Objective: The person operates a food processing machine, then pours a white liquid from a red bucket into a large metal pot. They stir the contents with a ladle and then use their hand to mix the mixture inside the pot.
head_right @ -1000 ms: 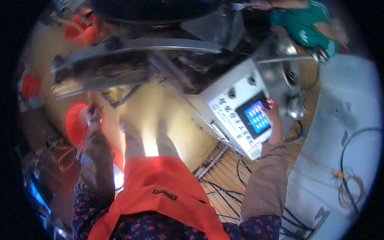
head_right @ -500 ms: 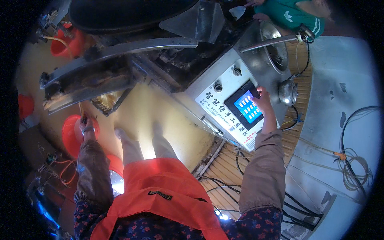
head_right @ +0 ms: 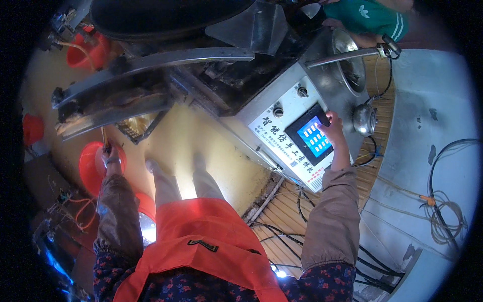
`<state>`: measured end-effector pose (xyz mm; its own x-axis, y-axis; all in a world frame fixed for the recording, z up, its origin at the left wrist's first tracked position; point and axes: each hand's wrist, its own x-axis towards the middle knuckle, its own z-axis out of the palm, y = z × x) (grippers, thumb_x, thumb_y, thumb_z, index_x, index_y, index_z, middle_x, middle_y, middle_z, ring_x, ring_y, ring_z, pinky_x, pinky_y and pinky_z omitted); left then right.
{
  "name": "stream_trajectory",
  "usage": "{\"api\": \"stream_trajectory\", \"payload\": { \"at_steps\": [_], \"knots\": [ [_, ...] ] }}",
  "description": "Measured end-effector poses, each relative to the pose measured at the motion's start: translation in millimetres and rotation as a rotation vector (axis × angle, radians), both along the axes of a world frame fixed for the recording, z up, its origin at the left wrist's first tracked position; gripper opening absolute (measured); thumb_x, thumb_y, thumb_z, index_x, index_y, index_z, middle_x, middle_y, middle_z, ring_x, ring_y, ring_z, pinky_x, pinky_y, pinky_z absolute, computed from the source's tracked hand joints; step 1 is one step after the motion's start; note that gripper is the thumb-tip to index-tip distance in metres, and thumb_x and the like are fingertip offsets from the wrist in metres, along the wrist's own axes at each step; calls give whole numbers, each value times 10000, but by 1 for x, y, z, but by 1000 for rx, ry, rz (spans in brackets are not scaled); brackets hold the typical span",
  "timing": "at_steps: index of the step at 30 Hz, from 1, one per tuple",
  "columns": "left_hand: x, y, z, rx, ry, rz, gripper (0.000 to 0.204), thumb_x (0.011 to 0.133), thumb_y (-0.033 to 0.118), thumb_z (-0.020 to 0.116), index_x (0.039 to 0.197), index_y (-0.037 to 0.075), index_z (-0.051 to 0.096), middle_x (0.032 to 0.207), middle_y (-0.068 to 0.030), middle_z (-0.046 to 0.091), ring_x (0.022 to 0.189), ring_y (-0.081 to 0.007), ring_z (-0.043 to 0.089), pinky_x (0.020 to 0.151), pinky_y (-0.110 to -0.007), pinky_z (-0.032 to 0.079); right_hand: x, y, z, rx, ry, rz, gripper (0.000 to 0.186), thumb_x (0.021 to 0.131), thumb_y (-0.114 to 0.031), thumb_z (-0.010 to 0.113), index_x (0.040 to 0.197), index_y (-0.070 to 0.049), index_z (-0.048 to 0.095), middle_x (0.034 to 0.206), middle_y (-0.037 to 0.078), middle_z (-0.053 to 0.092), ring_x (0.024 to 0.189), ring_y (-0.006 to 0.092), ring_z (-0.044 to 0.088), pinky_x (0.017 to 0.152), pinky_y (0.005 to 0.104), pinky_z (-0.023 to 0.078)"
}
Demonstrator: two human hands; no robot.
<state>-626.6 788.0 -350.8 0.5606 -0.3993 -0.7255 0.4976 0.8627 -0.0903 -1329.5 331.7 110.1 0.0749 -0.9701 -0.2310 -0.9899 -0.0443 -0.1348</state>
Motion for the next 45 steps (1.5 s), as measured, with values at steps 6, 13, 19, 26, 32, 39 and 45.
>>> {"api": "stream_trajectory", "payload": {
  "at_steps": [6, 13, 19, 26, 32, 39, 45],
  "knots": [
    [0, 2, -4, -6, -37, 11, 134, 768, -30, 475, 797, -89, 592, 853, -237, 625, 824, -371, 605, 861, -539, 489, -8, -4, -9, -56, 34, 19, 620, 636, -234, 755, 1160, -115, 445, 1102, 165, 440, 1035, 302, 455, 930, 409, 373],
    [-19, -20, 30, 52, -73, -149, 110, 792, -27, 477, 803, -90, 567, 853, -223, 604, 838, -331, 595, 845, -456, 510, -53, -23, -27, 57, -238, 90, 650, 669, -238, 738, 1212, -62, 427, 1254, 131, 433, 1150, 245, 409, 996, 379, 309],
    [-49, -53, 96, 214, 69, 131, 140, 851, 14, 435, 930, -80, 504, 924, -207, 563, 831, -350, 587, 775, -459, 546, -72, -44, -30, 48, -79, 201, 572, 707, -157, 714, 1187, -41, 426, 1173, 98, 425, 1053, 212, 407, 961, 354, 324],
    [-53, -64, 128, 223, 166, 211, 169, 888, 70, 444, 863, -90, 493, 845, -211, 567, 783, -350, 584, 726, -463, 555, -63, -45, -25, -19, 0, 200, 547, 661, -134, 736, 1117, -22, 455, 1048, 104, 454, 933, 211, 420, 871, 352, 377],
    [-54, -62, 120, 207, 146, 196, 103, 893, 82, 466, 894, -20, 477, 860, -169, 567, 771, -315, 585, 712, -455, 570, -61, -47, -21, 38, 65, 243, 613, 684, -206, 705, 1187, -9, 416, 1149, 144, 423, 993, 260, 416, 913, 389, 361],
    [-53, -60, 124, 210, 167, 181, 123, 900, 91, 462, 922, -30, 474, 887, -178, 567, 795, -315, 584, 729, -452, 566, -57, -42, -17, 50, 65, 189, 614, 681, -212, 714, 1189, -24, 425, 1147, 138, 434, 991, 246, 419, 906, 380, 363],
    [-54, -62, 127, 226, 145, 191, 140, 900, 79, 441, 943, -48, 479, 911, -194, 565, 789, -325, 583, 725, -457, 563, -53, -43, -16, 64, 105, 155, 597, 691, -214, 724, 1177, -19, 437, 1111, 122, 457, 984, 225, 424, 895, 365, 363]
  ]
}}
